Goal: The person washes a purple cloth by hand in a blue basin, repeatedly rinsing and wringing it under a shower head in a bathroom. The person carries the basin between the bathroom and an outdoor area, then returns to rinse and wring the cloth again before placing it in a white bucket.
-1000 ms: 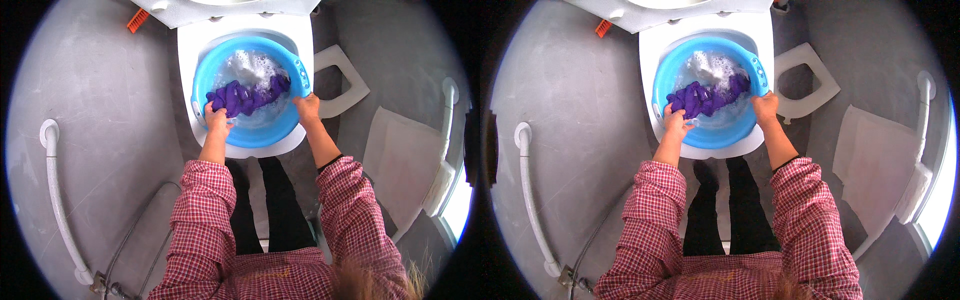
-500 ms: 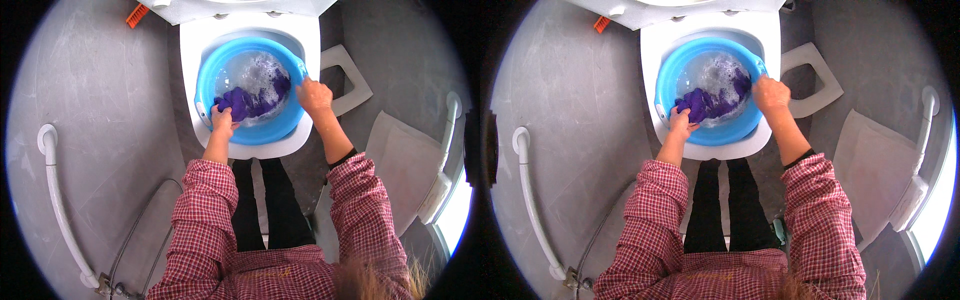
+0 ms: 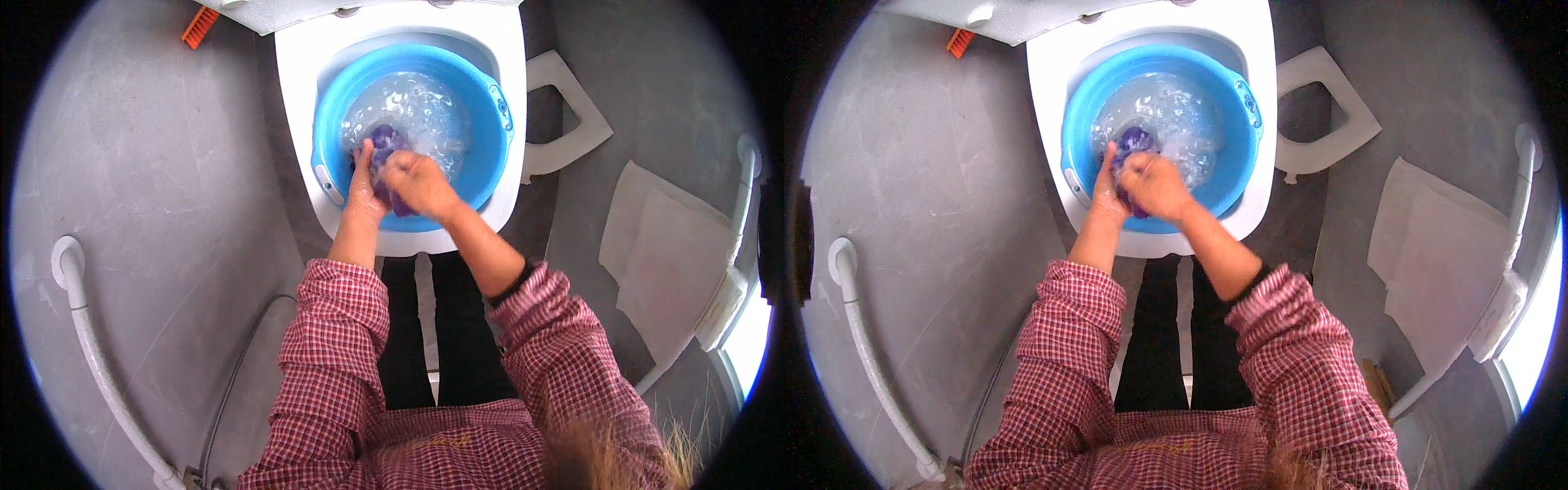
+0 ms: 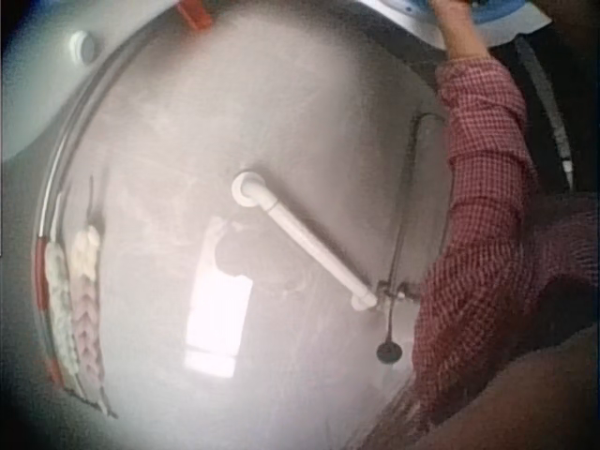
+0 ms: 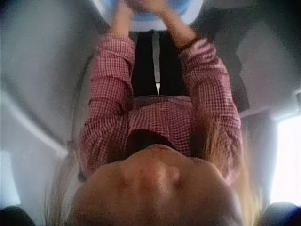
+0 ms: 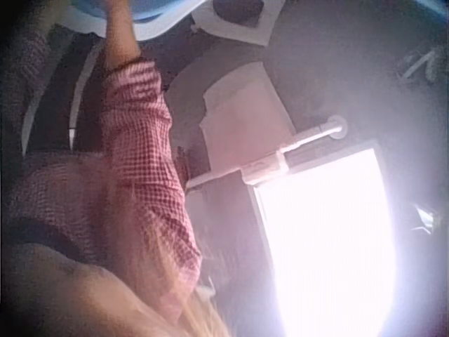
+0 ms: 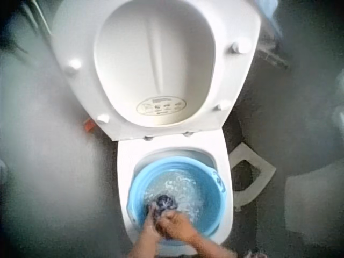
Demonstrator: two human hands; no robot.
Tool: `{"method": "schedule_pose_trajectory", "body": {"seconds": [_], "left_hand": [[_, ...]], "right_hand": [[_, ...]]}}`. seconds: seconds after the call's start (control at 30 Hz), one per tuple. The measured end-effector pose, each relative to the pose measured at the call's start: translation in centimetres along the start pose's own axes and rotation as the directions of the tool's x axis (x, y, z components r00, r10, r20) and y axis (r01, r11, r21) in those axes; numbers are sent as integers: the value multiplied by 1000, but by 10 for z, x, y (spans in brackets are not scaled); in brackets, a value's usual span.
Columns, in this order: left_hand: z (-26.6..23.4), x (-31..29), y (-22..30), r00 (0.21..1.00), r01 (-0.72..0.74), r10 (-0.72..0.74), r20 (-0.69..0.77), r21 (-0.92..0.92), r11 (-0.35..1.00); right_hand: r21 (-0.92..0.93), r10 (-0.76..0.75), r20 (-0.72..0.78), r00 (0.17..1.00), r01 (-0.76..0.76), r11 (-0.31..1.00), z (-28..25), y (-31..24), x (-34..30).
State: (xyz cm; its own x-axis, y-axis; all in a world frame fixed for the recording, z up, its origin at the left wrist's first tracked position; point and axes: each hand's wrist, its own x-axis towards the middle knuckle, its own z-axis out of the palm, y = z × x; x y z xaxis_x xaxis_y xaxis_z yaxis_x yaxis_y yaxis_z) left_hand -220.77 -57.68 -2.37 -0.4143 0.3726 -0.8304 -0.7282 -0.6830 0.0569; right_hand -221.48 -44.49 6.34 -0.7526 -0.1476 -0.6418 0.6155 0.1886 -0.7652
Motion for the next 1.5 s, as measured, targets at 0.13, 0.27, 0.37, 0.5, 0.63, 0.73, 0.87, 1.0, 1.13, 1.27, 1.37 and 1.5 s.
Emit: {"method": "schedule_pose_trajectory", "body": {"seconds": [0.13, 0.27, 0.37, 0.5, 0.63, 0.73, 0.87, 1.0, 1.13, 1.27, 1.37, 1.5], "left_hand": [[-16, 1, -9, 923, -324, 217, 318, 337, 884], [4, -4, -13, 959, -206, 166, 230, 162, 965], [39, -4, -13, 996, -92, 91, 16, 117, 989], [61, -19, -4, 974, -211, 214, -78, 47, 976], [52, -41, -1, 875, -330, 378, -302, 199, 923], [51, -45, 0, 895, -289, 362, -262, 277, 916], [58, -45, -5, 920, -196, 291, -263, 334, 922], [60, -38, -3, 927, -90, 156, -340, 200, 976], [48, -27, 7, 999, -22, 24, 37, -69, 997], [28, -23, 2, 964, 69, -56, 259, -41, 997], [24, -10, -6, 934, 2, 39, 356, -115, 993], [34, 9, -11, 933, -183, 200, 299, -86, 979]], "right_hand": [[14, -217, -104, 971, 220, 975, 13, -30, -35], [-355, -452, -277, 848, 346, 868, 9, -14, -19], [-570, -404, -319, 857, 167, 804, -16, 8, 15], [-876, -254, -224, 941, -81, 476, -64, 24, 45], [-988, -479, -138, 867, -88, 125, -80, 37, 51], [-993, -294, 115, 949, 120, 0, -55, 53, 51], [-988, -181, 89, 980, 110, 107, -23, 61, 70], [-851, 85, 100, 991, 41, 524, -29, 27, 71], [-685, -287, 184, 940, 332, 649, -26, -13, -3], [-297, -523, 99, 846, 527, 796, -6, -30, -44], [-306, -589, -14, 808, 557, 772, 6, -22, -29], [-476, -655, -248, 713, 499, 724, 0, 2, 15]]}}
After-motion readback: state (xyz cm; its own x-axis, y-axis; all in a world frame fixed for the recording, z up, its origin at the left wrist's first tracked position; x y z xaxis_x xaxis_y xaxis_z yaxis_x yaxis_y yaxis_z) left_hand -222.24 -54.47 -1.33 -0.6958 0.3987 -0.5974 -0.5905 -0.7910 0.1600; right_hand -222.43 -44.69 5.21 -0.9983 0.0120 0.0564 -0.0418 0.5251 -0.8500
